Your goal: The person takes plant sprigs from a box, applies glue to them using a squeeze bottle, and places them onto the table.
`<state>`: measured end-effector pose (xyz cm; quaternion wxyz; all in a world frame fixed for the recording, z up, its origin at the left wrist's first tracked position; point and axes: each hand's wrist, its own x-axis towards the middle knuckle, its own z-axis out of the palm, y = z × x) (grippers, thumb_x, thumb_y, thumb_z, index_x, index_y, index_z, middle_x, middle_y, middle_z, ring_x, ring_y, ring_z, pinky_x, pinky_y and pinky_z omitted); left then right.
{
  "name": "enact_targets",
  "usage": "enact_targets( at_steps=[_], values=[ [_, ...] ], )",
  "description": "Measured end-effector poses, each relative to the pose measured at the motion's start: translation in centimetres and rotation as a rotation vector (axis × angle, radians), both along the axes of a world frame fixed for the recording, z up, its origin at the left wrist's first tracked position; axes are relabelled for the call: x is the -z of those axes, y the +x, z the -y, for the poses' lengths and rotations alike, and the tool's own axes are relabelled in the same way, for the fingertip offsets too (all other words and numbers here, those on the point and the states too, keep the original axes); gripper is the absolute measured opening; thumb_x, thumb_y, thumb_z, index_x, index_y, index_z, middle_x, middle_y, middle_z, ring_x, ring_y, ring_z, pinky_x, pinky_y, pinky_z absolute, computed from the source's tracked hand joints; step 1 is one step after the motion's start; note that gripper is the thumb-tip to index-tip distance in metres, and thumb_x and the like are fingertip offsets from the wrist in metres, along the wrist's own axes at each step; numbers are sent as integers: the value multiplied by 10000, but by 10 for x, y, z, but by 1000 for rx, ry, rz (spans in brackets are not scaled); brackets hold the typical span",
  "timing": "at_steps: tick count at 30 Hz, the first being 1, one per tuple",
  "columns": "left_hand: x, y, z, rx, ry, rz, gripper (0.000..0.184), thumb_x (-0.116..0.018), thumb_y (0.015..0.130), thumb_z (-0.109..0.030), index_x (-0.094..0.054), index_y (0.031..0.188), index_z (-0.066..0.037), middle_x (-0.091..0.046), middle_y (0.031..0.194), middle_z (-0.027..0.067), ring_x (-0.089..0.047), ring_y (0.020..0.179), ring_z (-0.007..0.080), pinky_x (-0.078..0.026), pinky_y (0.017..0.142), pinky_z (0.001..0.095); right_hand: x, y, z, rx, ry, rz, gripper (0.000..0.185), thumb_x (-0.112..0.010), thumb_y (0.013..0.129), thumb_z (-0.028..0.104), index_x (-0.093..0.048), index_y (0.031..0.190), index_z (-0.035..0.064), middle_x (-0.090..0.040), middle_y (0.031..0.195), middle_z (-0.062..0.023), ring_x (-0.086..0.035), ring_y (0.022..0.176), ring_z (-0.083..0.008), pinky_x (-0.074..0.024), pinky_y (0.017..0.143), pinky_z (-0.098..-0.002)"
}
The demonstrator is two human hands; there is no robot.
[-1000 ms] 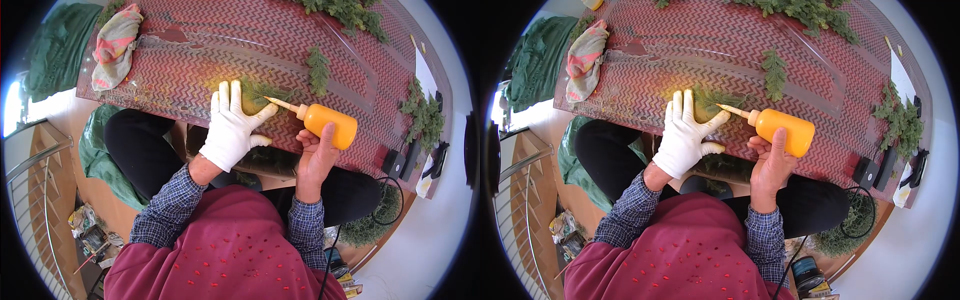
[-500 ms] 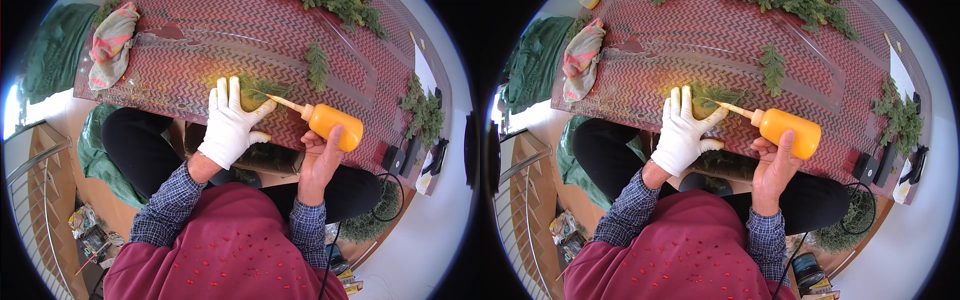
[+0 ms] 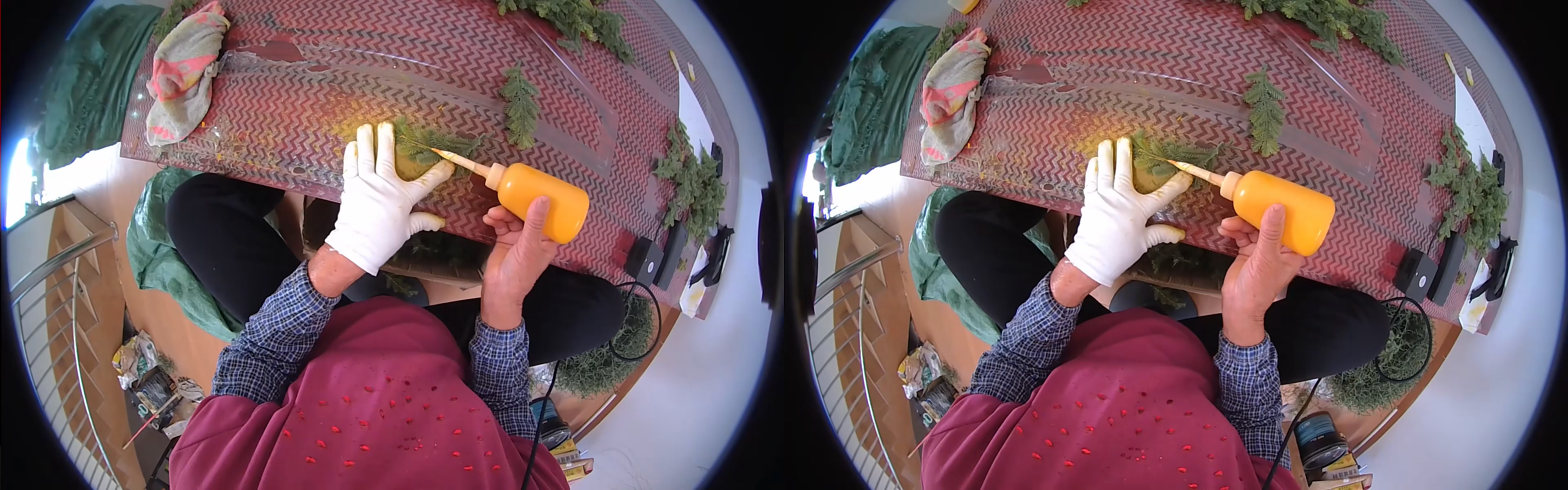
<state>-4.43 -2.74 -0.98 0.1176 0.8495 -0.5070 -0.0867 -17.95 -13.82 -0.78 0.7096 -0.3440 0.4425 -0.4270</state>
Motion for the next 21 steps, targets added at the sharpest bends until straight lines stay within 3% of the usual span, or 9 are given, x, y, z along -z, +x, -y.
enact_targets(
  at_steps=[21],
  values=[
    [-15, -19, 8, -62, -52, 52, 743, -784, 616, -471, -550, 1314, -366, -314, 1415, 345, -297, 1313, 530, -270, 1070, 592, -7, -15, 41, -77, -79, -45, 275, -634, 936, 218, -588, 1088, -6, -684, 889, -124, -649, 582, -167, -574, 530, -288]
  ],
)
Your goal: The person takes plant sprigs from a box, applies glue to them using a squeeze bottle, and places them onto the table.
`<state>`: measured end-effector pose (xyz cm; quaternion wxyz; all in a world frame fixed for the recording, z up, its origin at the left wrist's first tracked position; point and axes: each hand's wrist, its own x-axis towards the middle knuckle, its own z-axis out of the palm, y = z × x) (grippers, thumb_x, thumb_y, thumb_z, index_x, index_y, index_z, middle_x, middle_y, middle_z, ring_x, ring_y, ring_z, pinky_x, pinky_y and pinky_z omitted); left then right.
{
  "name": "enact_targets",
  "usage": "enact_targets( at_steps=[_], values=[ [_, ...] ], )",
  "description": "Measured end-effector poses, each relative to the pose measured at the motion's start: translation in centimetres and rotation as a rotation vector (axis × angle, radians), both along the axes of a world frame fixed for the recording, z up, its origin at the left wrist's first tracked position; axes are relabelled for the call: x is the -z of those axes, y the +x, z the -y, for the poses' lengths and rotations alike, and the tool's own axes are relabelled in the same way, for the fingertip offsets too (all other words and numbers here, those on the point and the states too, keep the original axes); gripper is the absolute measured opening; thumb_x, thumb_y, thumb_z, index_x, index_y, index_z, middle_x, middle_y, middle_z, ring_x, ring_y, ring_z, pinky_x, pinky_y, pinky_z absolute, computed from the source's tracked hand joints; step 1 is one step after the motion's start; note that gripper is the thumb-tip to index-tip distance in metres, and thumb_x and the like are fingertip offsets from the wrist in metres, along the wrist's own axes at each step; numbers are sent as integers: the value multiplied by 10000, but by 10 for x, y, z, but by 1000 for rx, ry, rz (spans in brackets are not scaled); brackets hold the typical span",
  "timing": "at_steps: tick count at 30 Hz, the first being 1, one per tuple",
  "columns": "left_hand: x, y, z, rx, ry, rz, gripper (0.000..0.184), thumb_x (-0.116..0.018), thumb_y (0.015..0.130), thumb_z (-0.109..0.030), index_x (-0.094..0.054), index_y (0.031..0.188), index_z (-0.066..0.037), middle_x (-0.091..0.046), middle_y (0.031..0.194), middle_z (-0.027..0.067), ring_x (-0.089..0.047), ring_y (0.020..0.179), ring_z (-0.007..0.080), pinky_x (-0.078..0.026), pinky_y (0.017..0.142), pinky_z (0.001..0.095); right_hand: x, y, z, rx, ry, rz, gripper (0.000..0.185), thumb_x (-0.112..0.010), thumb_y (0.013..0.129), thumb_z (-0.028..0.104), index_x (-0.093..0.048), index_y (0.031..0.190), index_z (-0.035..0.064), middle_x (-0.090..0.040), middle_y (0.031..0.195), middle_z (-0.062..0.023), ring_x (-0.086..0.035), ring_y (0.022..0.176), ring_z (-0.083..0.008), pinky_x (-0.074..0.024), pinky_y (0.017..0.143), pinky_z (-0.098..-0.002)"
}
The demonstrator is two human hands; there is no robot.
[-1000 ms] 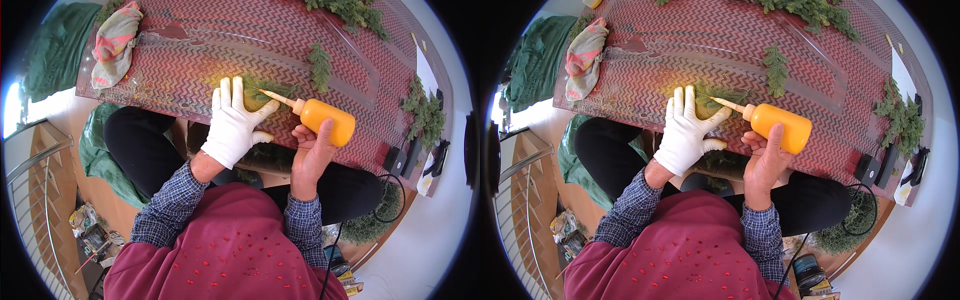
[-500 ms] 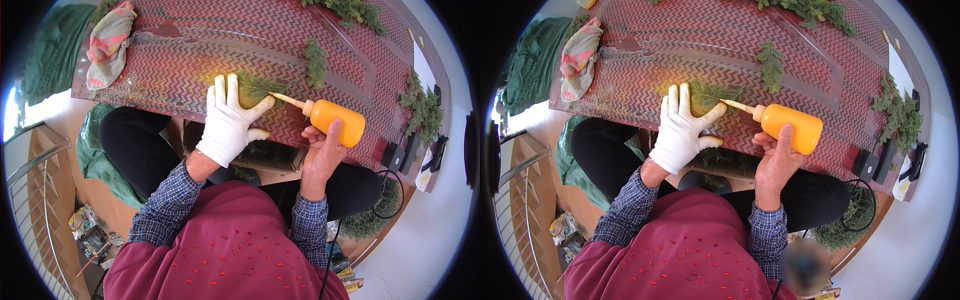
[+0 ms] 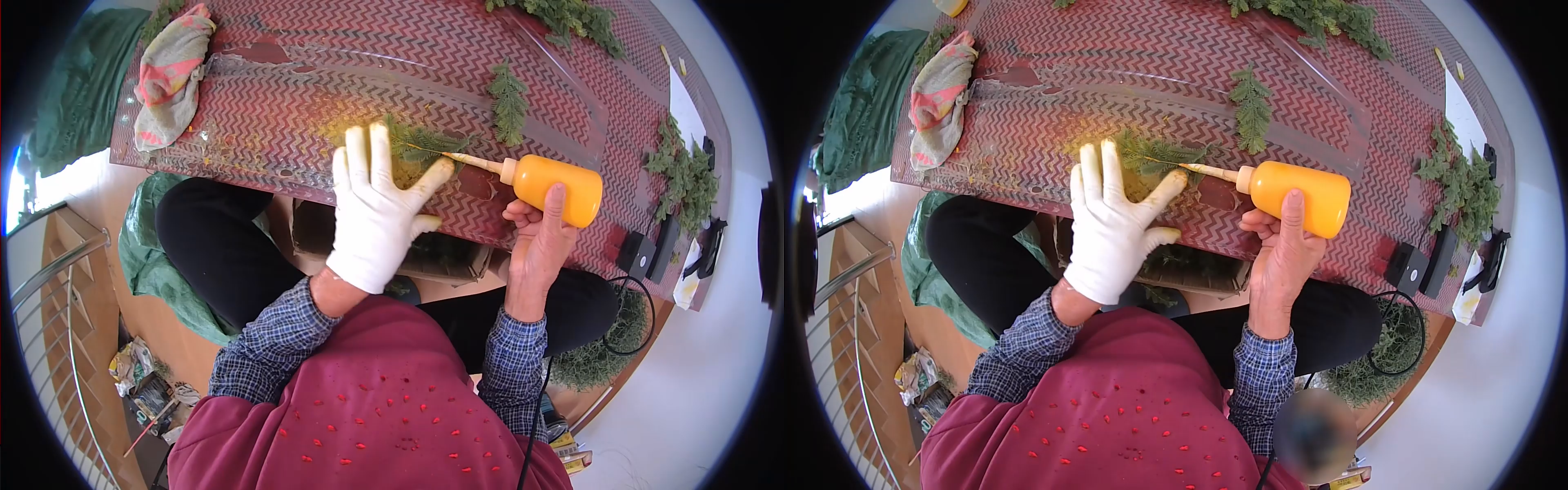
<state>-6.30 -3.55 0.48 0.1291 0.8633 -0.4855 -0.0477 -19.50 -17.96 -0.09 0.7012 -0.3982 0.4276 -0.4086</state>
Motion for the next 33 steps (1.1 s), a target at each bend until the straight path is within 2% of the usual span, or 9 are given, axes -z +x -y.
enact_targets(
  at_steps=[5, 10, 12, 19, 21, 33],
  values=[
    [15, -14, 16, -72, -38, -72, 771, -810, 597, -447, -545, 1311, -324, -339, 1403, 329, -304, 1317, 504, -258, 1073, 579, -1, 2, 8, -9, 8, -4, 268, -638, 933, 207, -590, 1077, -14, -685, 883, -130, -654, 586, -173, -575, 516, -288],
    [20, -14, 17, -69, -19, -79, 775, -800, 613, -476, -533, 1326, -326, -324, 1408, 340, -287, 1324, 506, -243, 1079, 578, -2, 1, 21, -52, -11, 2, 261, -639, 931, 192, -587, 1078, -17, -687, 886, -145, -656, 575, -181, -572, 499, -282],
    [20, -14, 17, -61, 12, -90, 788, -776, 638, -505, -505, 1359, -340, -274, 1432, 365, -275, 1333, 524, -247, 1084, 588, -4, 2, 24, -51, -18, -12, 259, -639, 931, 190, -588, 1076, -19, -687, 886, -147, -656, 573, -181, -572, 498, -283],
    [20, -12, 18, -51, 15, -102, 779, -770, 647, -510, -508, 1360, -337, -267, 1432, 370, -268, 1332, 531, -246, 1081, 594, -6, -2, 34, -62, -44, -33, 265, -645, 927, 190, -594, 1070, -27, -691, 879, -149, -656, 569, -180, -570, 499, -282],
    [21, -12, 18, -56, -36, -86, 760, -793, 606, -494, -556, 1309, -324, -308, 1410, 342, -282, 1316, 513, -253, 1061, 587, -5, -4, 37, -63, -50, -42, 270, -648, 925, 191, -593, 1073, -28, -691, 875, -149, -656, 567, -180, -570, 498, -282],
    [18, -13, 21, -70, 40, -70, 769, -761, 640, -536, -510, 1345, -358, -310, 1429, 315, -283, 1330, 488, -241, 1067, 587, -23, 8, 54, -139, -122, -133, 290, -670, 911, 229, -610, 1050, -18, -688, 838, -134, -635, 544, -154, -553, 485, -262]
  ],
)
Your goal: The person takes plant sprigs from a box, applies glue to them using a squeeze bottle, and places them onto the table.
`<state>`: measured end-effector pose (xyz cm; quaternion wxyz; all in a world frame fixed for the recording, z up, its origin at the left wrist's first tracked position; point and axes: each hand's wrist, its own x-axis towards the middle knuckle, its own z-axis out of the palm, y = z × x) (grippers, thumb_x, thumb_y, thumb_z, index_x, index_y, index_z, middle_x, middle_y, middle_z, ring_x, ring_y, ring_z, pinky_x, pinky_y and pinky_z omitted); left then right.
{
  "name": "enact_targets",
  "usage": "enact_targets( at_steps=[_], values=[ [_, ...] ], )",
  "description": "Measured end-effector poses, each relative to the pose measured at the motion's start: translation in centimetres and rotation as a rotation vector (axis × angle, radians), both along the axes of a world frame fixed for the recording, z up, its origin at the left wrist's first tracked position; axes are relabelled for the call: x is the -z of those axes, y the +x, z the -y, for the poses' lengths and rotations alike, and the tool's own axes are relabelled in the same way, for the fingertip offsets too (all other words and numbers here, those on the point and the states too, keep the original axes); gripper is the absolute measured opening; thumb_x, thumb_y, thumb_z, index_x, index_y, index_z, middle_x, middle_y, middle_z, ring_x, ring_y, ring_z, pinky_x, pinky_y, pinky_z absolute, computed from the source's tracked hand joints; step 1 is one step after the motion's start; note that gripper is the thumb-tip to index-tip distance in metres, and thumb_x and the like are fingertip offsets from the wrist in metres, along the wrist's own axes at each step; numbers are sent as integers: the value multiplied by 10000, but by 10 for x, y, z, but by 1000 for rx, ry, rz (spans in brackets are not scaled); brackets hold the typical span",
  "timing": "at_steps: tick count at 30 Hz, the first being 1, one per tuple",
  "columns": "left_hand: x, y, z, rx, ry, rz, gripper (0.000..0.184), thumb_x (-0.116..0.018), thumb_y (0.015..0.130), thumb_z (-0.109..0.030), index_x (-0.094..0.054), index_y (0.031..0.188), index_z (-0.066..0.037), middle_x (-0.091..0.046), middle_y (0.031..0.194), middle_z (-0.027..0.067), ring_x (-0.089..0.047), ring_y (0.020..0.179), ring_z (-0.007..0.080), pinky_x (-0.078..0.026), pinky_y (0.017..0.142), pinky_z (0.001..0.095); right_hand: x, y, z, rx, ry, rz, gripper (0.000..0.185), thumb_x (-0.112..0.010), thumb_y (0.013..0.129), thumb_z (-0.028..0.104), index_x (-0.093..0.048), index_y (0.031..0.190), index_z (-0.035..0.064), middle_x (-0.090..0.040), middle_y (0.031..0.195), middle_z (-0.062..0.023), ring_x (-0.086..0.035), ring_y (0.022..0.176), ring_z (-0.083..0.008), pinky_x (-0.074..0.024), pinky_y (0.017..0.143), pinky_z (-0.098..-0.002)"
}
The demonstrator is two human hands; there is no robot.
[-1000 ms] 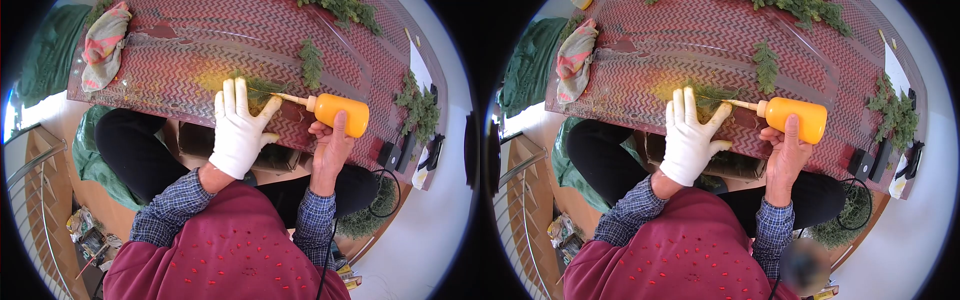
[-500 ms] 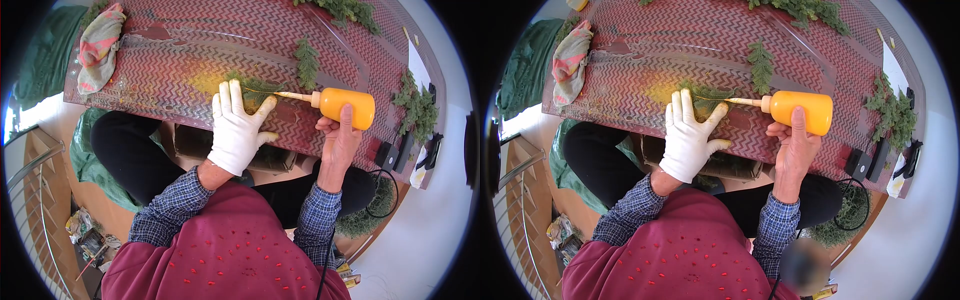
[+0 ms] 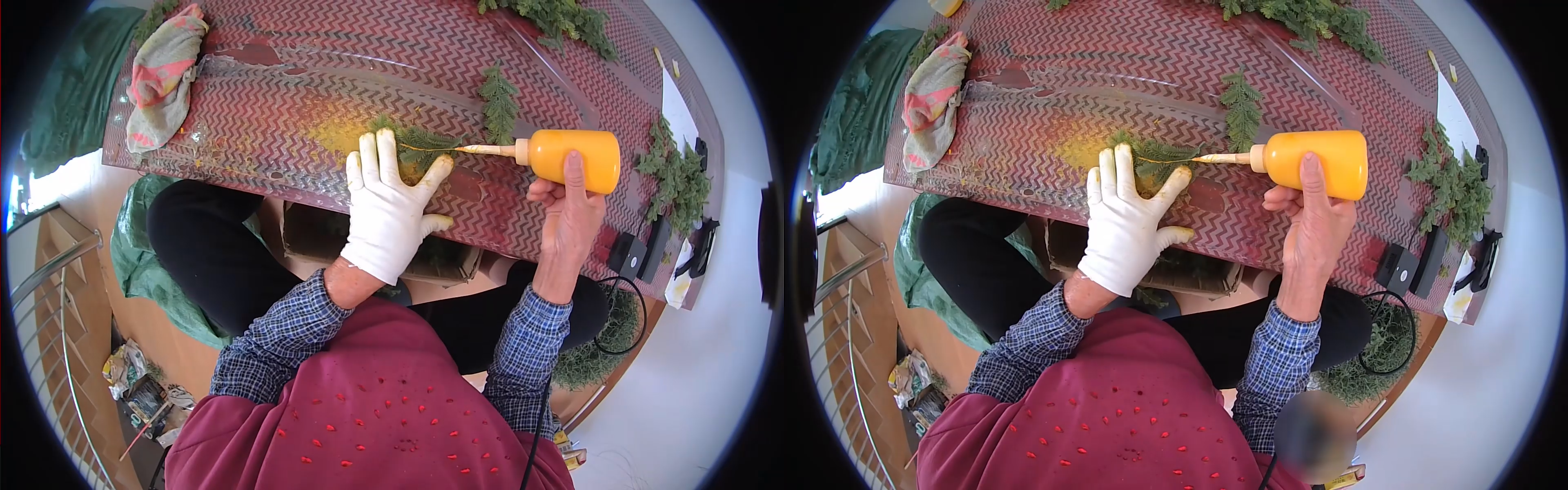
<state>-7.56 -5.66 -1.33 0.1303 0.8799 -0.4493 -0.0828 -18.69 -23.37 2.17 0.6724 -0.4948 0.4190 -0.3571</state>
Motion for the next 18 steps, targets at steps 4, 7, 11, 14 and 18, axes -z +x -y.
enact_targets(
  at_steps=[4, 7, 11, 14, 18],
  values=[
    [0, 0, -1, -4, -4, -11, 759, -753, 648, -541, -511, 1345, -359, -315, 1430, 308, -284, 1333, 482, -235, 1072, 584, -4, 4, 10, -23, -14, -50, 297, -672, 910, 238, -612, 1058, -13, -689, 828, -127, -625, 541, -139, -539, 478, -247],
    [0, 0, -1, -6, -7, -8, 754, -751, 651, -542, -514, 1343, -357, -315, 1433, 305, -282, 1336, 479, -231, 1075, 581, -5, 5, 14, -34, -29, -45, 316, -699, 888, 224, -621, 1052, -35, -694, 849, -133, -640, 532, -149, -548, 468, -249],
    [0, 1, -2, -2, -22, -15, 759, -755, 652, -532, -508, 1347, -355, -302, 1430, 313, -282, 1331, 491, -247, 1068, 592, -10, 9, 17, -37, -51, -72, 316, -705, 883, 221, -623, 1053, -32, -694, 851, -132, -639, 531, -144, -545, 464, -240],
    [-1, 2, -2, 3, -18, -13, 773, -763, 647, -520, -499, 1354, -355, -294, 1421, 321, -287, 1322, 503, -265, 1059, 604, -13, 11, 18, -48, -77, -70, 314, -708, 880, 217, -623, 1053, -31, -694, 850, -133, -639, 530, -139, -543, 460, -233],
    [0, 2, -3, 1, -20, -20, 769, -760, 649, -522, -499, 1353, -355, -296, 1421, 318, -288, 1321, 502, -263, 1060, 603, -18, 13, 19, -49, -101, -99, 311, -698, 889, 224, -620, 1056, -26, -691, 834, -128, -627, 525, -133, -534, 455, -233]
  ],
)
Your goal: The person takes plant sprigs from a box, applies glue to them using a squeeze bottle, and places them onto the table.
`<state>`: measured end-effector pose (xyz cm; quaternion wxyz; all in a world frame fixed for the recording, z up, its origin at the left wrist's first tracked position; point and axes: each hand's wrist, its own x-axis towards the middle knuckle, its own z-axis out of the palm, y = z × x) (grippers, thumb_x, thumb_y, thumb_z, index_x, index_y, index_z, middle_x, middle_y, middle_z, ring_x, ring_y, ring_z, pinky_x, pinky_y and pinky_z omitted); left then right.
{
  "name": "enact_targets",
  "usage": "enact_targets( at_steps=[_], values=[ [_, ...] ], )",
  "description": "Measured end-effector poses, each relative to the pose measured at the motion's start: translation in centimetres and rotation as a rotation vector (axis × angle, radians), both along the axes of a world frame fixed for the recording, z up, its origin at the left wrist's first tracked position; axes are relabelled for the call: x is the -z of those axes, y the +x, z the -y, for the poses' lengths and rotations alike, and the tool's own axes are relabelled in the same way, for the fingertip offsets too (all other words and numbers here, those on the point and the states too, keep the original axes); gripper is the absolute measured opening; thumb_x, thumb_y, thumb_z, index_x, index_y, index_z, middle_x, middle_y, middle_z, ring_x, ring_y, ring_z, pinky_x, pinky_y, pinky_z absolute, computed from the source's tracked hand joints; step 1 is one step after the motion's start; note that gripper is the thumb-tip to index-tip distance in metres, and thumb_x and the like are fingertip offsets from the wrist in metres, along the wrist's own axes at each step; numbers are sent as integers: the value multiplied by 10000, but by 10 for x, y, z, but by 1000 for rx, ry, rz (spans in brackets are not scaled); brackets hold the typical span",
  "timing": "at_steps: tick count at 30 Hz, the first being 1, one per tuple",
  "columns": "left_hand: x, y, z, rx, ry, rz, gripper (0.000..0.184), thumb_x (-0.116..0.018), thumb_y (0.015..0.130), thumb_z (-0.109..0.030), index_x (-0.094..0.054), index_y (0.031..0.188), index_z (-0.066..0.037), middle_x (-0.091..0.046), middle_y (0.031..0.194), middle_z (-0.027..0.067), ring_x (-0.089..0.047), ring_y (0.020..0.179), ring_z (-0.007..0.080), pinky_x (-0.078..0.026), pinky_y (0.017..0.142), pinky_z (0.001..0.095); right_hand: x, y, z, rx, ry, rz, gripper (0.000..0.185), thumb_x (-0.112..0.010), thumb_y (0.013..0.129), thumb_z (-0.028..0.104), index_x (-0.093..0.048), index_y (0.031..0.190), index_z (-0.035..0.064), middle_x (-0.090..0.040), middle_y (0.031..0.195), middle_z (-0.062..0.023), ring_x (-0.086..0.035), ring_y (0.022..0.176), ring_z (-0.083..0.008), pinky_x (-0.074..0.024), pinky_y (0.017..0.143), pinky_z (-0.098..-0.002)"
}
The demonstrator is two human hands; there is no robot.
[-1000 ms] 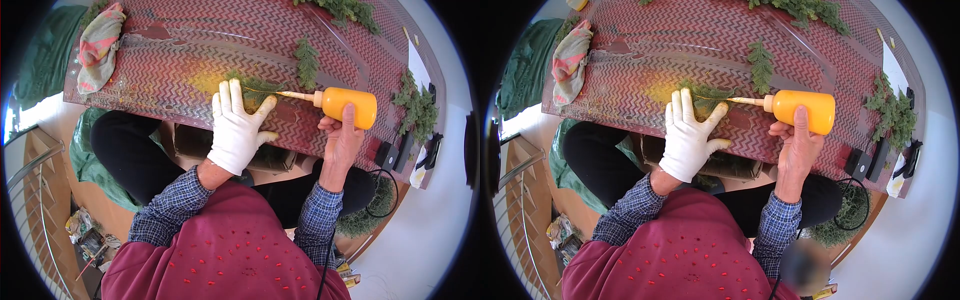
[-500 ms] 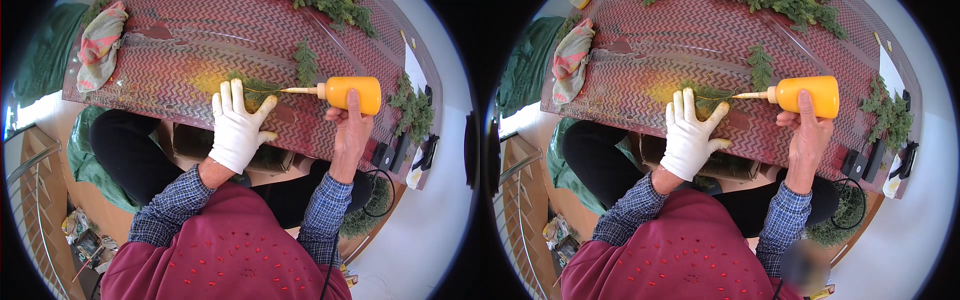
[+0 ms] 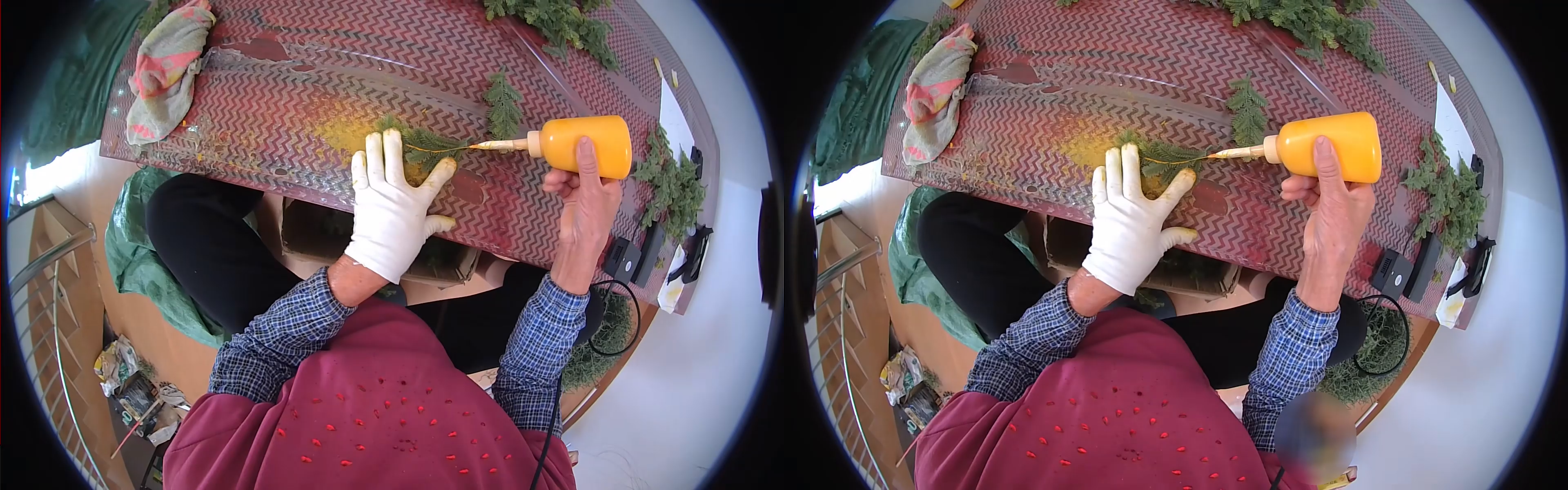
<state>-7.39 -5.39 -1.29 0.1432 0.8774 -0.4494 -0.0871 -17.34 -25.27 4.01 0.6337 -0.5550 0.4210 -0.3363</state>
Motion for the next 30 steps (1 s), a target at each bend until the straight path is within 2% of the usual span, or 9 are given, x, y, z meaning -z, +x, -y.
enact_targets(
  at_steps=[16, 19, 21, 22, 24, 25, 28, 29, 30],
  values=[
    [0, 0, -3, 10, -30, 41, 742, -748, 652, -543, -526, 1333, -351, -304, 1417, 325, -295, 1310, 507, -267, 1054, 598, -15, -4, 7, 53, -78, 37, 295, -702, 886, 203, -616, 1047, -29, -689, 844, -133, -635, 519, -145, -540, 454, -235],
    [-7, 3, -11, 47, -74, 73, 716, -758, 655, -499, -539, 1321, -359, -354, 1396, 309, -342, 1283, 502, -302, 1041, 572, -28, -16, 7, 73, -90, 73, 287, -687, 898, 207, -616, 1047, -27, -690, 835, -130, -632, 523, -139, -541, 455, -236],
    [-16, 5, -14, 103, -212, 113, 637, -758, 692, -384, -564, 1297, -336, -422, 1365, 270, -410, 1247, 468, -352, 1020, 516, -36, -29, 7, 70, -89, 117, 281, -676, 906, 209, -616, 1048, -26, -690, 831, -129, -630, 525, -136, -542, 456, -236],
    [-18, 7, -11, 109, -216, 128, 637, -758, 692, -384, -564, 1297, -336, -422, 1365, 270, -410, 1247, 468, -352, 1020, 516, -40, -35, 7, 60, -83, 149, 276, -665, 914, 211, -617, 1048, -25, -691, 827, -128, -628, 528, -133, -544, 458, -236],
    [-21, 16, 1, 101, -273, 273, 547, -724, 736, -239, -595, 1265, -281, -479, 1331, 234, -461, 1216, 424, -387, 997, 461, -37, -48, 10, 67, -93, 181, 270, -653, 923, 216, -618, 1050, -20, -691, 825, -123, -626, 534, -128, -544, 462, -234],
    [-11, 23, 6, 113, -222, 407, 478, -673, 752, -143, -622, 1222, -214, -539, 1282, 171, -503, 1177, 353, -406, 962, 435, -33, -55, 14, 79, -25, 245, 282, -654, 923, 225, -612, 1063, -16, -692, 830, -120, -628, 536, -128, -545, 462, -236],
    [7, 38, 10, 212, -200, 308, 469, -640, 746, -95, -629, 1207, -185, -589, 1221, 114, -540, 1108, 299, -421, 919, 417, -25, -72, 25, 132, 126, 393, 329, -661, 919, 264, -587, 1116, 11, -689, 872, -118, -619, 555, -129, -538, 476, -231],
    [6, 40, 10, 237, -249, 337, 469, -616, 740, -66, -631, 1196, -174, -614, 1120, 68, -558, 1035, 266, -429, 883, 398, -25, -77, 30, 146, 251, 510, 332, -649, 926, 269, -573, 1137, 24, -679, 912, -114, -615, 583, -128, -527, 485, -219],
    [4, 39, 6, 247, -248, 354, 469, -616, 740, -66, -631, 1196, -174, -614, 1120, 68, -558, 1035, 266, -429, 883, 398, -23, -84, 35, 158, 377, 624, 336, -636, 933, 274, -558, 1159, 37, -669, 951, -110, -612, 610, -127, -516, 494, -207]
  ],
)
